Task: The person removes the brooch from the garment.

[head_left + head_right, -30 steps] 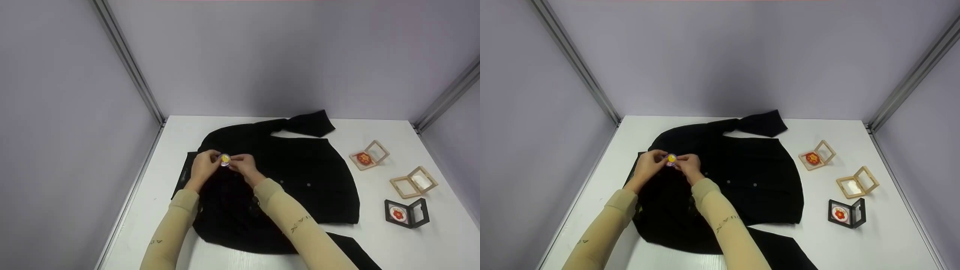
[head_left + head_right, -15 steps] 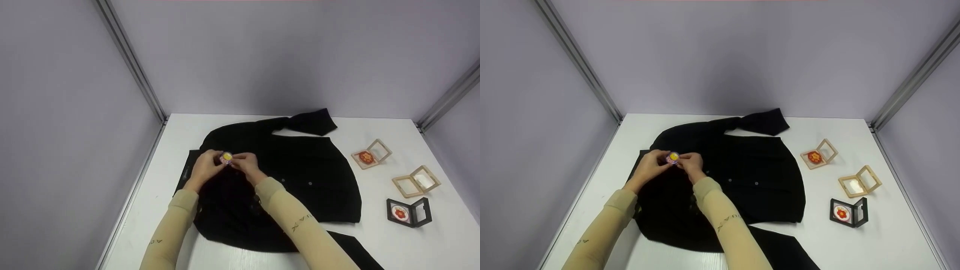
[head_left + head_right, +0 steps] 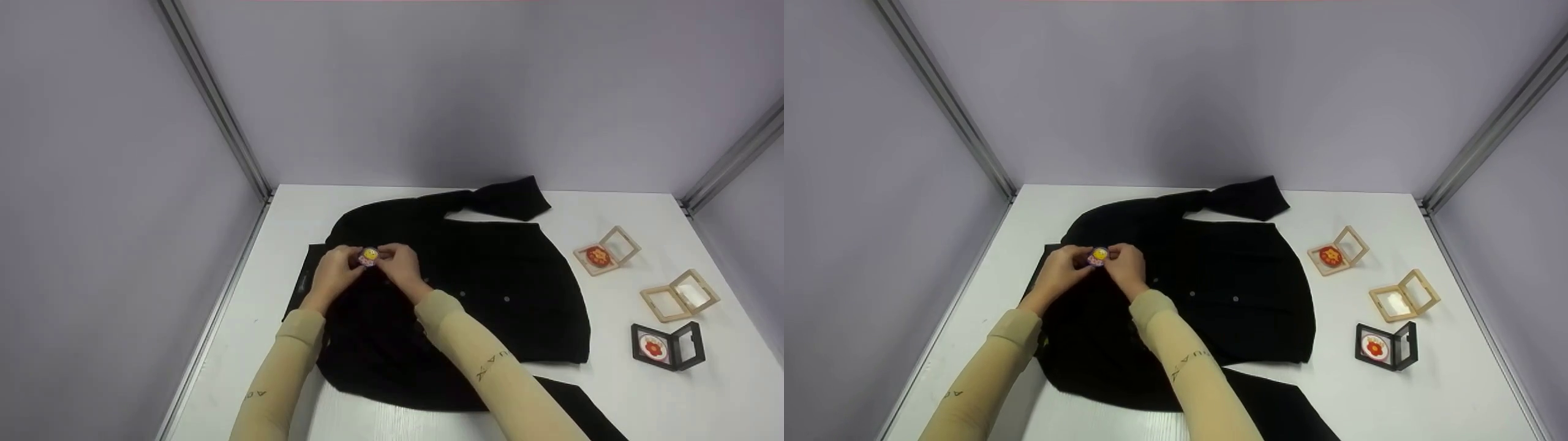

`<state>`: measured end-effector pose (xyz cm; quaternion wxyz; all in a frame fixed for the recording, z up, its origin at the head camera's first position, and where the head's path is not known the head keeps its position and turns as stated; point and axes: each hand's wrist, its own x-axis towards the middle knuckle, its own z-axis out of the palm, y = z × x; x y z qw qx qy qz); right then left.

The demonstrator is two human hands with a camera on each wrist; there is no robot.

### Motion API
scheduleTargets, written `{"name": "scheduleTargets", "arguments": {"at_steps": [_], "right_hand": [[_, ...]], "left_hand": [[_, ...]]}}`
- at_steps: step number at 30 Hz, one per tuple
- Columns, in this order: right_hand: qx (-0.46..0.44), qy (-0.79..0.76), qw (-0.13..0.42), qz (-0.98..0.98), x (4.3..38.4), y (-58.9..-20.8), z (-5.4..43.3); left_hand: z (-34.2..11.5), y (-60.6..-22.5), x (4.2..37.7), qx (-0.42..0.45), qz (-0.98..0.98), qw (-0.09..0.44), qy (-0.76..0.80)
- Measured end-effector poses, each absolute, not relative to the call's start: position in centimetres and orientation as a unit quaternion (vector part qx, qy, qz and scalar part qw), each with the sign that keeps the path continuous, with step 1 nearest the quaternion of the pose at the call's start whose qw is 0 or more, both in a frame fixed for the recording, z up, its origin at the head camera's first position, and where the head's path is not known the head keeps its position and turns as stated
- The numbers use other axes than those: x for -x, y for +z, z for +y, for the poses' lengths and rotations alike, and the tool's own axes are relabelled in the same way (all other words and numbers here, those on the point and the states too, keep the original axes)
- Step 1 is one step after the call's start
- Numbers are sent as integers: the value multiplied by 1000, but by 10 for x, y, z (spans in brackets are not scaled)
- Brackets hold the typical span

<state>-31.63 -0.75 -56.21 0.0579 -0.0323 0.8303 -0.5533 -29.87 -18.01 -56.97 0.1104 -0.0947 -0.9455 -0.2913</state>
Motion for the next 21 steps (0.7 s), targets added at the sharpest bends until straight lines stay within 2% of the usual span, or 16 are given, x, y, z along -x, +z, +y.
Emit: {"name": "scheduleTargets", "arguments": {"at_steps": [7, 14, 21], "right_hand": [[98, -485, 48, 868, 319, -561, -6], [142, -407, 8, 902, 318, -557, -7], [151, -364, -17, 919, 317, -559, -6]], "left_hand": [[-178, -567, 299, 96, -948, 124, -277], [-177, -568, 299, 125, -959, 151, -205], [-174, -569, 299, 141, -958, 186, -168]]}}
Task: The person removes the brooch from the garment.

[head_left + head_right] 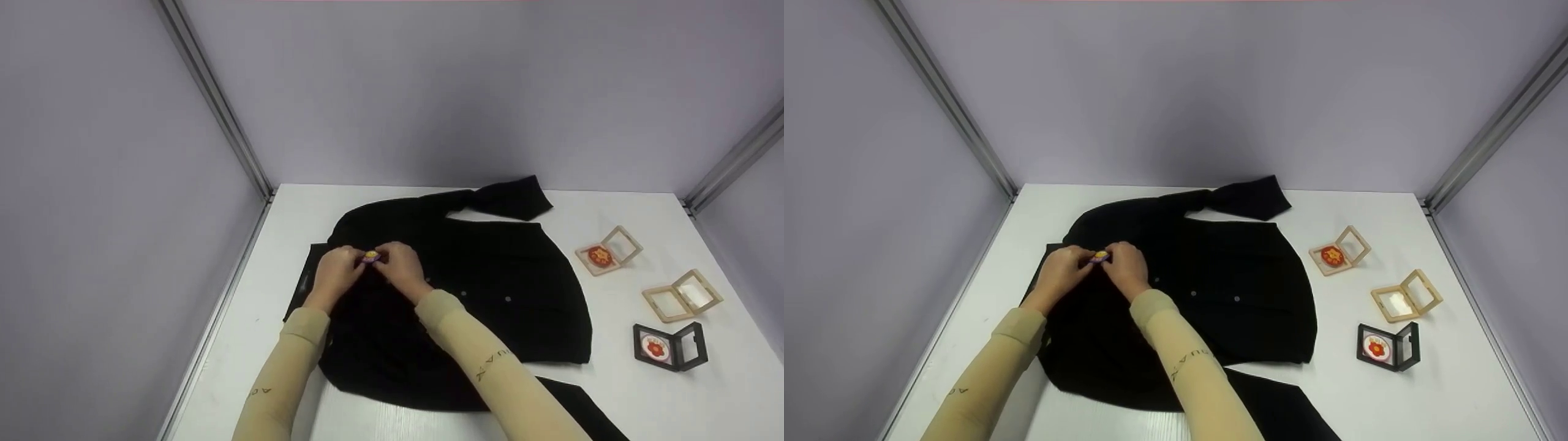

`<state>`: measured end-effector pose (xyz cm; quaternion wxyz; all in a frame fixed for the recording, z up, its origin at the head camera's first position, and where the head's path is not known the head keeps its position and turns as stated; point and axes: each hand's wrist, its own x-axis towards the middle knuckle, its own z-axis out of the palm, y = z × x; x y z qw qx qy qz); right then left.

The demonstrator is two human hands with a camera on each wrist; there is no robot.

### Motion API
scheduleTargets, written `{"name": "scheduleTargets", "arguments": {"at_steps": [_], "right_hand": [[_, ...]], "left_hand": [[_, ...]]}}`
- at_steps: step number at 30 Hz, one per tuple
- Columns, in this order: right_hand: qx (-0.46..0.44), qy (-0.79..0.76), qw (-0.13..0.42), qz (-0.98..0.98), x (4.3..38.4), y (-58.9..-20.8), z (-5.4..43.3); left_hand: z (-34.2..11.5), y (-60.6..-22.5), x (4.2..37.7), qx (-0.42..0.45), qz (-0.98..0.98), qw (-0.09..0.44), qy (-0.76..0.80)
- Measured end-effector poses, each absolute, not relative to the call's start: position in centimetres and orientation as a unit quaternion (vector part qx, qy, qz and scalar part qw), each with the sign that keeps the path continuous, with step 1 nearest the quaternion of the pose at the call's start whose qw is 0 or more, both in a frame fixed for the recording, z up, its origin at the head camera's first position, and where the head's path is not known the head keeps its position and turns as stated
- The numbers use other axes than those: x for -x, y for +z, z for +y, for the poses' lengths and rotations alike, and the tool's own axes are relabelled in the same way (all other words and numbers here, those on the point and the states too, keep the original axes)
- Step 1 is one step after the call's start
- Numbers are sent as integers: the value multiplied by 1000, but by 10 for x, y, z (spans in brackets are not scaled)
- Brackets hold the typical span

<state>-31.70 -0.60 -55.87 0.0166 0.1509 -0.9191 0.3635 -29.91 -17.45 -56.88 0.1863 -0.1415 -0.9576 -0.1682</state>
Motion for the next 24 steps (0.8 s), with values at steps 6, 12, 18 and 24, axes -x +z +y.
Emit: {"name": "scheduleTargets", "arguments": {"at_steps": [6, 12, 18, 24], "right_hand": [[-157, 318, 40, -934, 318, -563, -6], [-178, 285, 77, -939, 318, -564, -5], [-201, 270, 95, -937, 320, -564, -5], [-224, 259, 103, -934, 323, -564, -6]], "left_hand": [[-173, -571, 299, 154, -952, 210, -161], [-172, -571, 298, 165, -949, 224, -150], [-174, -571, 299, 168, -947, 238, -137], [-175, -569, 301, 166, -947, 242, -134]]}}
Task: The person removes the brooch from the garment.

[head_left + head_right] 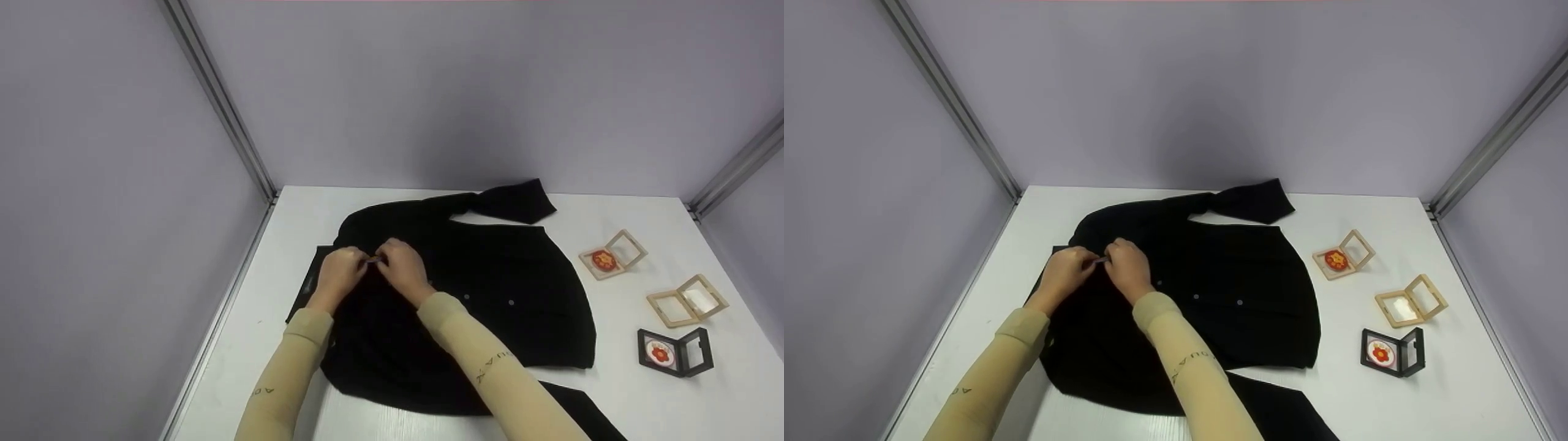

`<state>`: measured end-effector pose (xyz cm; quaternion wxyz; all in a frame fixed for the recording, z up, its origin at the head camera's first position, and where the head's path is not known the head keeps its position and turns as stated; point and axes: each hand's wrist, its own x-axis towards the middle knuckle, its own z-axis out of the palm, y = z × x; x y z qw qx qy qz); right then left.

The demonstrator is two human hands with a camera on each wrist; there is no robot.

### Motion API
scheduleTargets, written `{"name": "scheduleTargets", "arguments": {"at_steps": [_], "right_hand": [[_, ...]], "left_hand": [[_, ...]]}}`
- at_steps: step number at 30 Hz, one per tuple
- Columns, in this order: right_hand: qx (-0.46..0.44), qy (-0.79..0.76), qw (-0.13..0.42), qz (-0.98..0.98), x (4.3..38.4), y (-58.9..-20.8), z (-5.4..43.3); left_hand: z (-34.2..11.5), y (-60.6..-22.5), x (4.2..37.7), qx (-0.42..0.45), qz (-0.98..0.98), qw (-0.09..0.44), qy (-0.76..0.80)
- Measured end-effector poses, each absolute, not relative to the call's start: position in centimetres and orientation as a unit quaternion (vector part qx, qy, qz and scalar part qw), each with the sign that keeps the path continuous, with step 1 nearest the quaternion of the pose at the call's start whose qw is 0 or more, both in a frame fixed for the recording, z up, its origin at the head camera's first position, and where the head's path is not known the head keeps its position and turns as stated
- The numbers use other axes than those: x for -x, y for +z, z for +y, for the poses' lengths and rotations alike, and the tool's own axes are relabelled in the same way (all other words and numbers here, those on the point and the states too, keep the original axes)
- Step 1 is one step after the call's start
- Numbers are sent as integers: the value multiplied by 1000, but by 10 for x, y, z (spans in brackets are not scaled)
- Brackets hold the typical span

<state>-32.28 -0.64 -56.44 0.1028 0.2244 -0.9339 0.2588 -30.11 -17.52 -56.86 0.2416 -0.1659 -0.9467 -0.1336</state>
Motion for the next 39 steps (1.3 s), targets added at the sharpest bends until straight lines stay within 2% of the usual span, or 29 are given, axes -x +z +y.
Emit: {"name": "scheduleTargets", "arguments": {"at_steps": [15, 25, 39], "right_hand": [[-259, 223, 138, -929, 321, -563, -5], [-260, 213, 170, -926, 319, -565, -8], [-259, 225, 172, -924, 318, -566, -9]], "left_hand": [[-174, -567, 299, 159, -952, 222, -138], [-173, -571, 300, 167, -943, 262, -123], [-172, -573, 301, 181, -935, 285, -110]]}}
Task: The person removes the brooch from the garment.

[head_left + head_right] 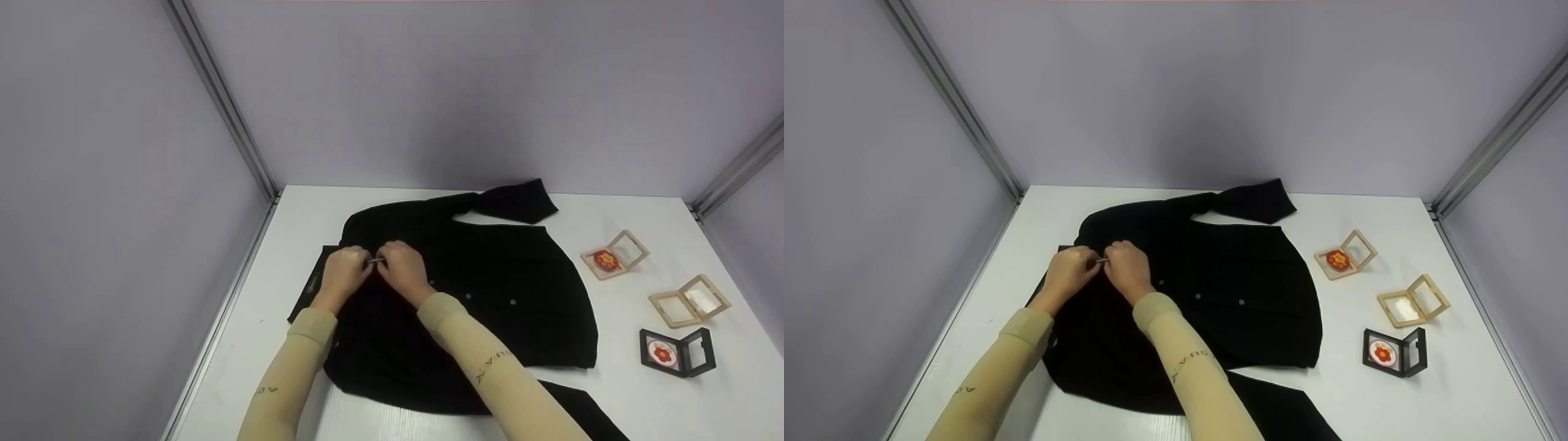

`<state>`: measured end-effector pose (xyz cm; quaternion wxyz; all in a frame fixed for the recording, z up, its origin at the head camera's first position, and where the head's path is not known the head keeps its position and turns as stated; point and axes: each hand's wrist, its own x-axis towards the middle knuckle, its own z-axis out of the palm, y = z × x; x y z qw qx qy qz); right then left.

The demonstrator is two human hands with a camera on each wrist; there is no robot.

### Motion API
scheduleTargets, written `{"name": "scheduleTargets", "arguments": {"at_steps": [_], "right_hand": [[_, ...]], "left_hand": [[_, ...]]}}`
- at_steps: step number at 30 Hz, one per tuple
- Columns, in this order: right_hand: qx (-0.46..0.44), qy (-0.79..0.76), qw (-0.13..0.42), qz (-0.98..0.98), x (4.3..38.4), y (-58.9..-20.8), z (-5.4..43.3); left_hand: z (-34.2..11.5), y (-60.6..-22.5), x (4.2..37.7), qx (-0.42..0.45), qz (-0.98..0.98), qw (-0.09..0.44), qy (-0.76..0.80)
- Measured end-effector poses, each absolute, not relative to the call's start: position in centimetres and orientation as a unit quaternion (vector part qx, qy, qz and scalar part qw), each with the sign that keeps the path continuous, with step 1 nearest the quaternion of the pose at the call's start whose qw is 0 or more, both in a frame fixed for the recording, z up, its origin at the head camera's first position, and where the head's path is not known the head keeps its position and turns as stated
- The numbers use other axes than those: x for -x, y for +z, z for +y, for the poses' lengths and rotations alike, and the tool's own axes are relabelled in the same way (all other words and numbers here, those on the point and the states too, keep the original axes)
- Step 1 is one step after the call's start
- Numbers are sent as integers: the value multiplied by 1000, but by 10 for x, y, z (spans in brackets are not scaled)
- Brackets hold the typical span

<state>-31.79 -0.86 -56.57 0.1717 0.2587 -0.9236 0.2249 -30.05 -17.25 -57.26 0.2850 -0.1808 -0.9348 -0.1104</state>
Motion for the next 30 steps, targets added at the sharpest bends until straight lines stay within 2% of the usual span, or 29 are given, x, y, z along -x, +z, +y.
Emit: {"name": "scheduleTargets", "arguments": {"at_steps": [17, 30], "right_hand": [[-243, 204, 204, -926, 316, -567, -11], [-246, 220, 190, -925, 317, -568, -10]], "left_hand": [[-169, -570, 300, 190, -932, 290, -108], [-175, -572, 299, 192, -927, 295, -134]]}}
